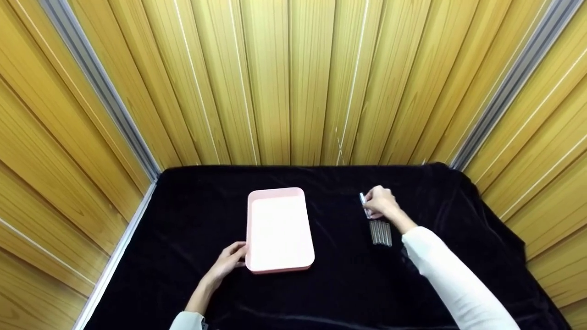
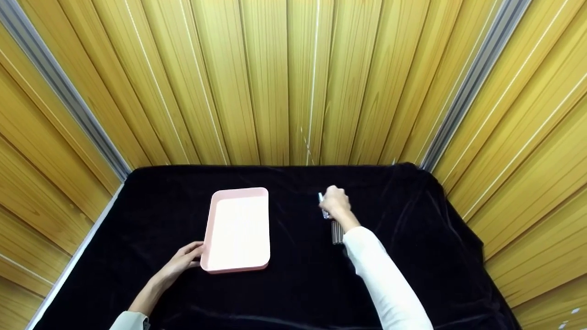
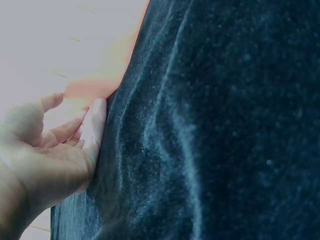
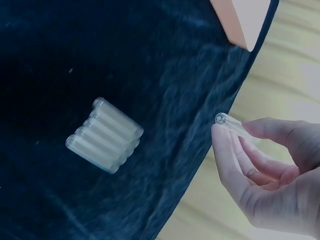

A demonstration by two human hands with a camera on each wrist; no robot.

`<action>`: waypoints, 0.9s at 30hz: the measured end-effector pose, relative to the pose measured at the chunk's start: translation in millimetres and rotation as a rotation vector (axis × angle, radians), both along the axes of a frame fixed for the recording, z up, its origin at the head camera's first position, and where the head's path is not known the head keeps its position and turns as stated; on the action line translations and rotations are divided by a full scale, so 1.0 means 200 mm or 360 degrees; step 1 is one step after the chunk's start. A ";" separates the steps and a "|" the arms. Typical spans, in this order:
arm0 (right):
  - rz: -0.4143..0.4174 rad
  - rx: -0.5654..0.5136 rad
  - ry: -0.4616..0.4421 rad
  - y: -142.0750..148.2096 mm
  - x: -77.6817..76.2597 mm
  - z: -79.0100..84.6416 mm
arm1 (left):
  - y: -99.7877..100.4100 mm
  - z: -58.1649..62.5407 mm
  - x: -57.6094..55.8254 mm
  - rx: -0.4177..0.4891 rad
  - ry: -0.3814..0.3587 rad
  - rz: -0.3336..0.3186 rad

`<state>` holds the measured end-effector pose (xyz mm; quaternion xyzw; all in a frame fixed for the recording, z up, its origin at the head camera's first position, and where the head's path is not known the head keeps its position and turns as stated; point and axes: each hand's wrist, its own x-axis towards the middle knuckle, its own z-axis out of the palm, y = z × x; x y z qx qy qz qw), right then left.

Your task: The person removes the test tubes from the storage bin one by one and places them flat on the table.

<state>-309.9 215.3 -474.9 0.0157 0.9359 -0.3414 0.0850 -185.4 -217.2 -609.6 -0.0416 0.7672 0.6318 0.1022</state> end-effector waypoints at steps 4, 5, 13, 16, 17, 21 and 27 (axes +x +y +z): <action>-0.0072 -0.0136 -0.0104 0.07 -0.02 0.01 | -0.01 0.00 0.01 0.0016 -0.0016 0.0008; -0.0087 -0.0166 -0.0124 0.09 -0.02 0.01 | -0.01 0.00 0.00 0.0014 -0.0018 0.0009; -0.0155 -0.0195 -0.0166 0.23 -0.01 -0.02 | 0.01 -0.01 0.00 0.0015 -0.0016 0.0021; -0.0181 -0.0183 -0.0187 0.29 0.01 -0.06 | 0.01 -0.01 0.01 0.0016 -0.0020 0.0006; -0.0190 -0.0183 -0.0201 0.31 0.01 -0.07 | 0.01 -0.01 0.01 0.0014 -0.0021 0.0007; -0.0223 -0.0229 -0.0267 0.36 0.04 -0.13 | 0.00 0.00 0.02 0.0016 -0.0018 0.0008; -0.0261 -0.0326 -0.0358 0.41 0.09 -0.18 | 0.00 -0.01 0.01 0.0043 -0.0006 0.0006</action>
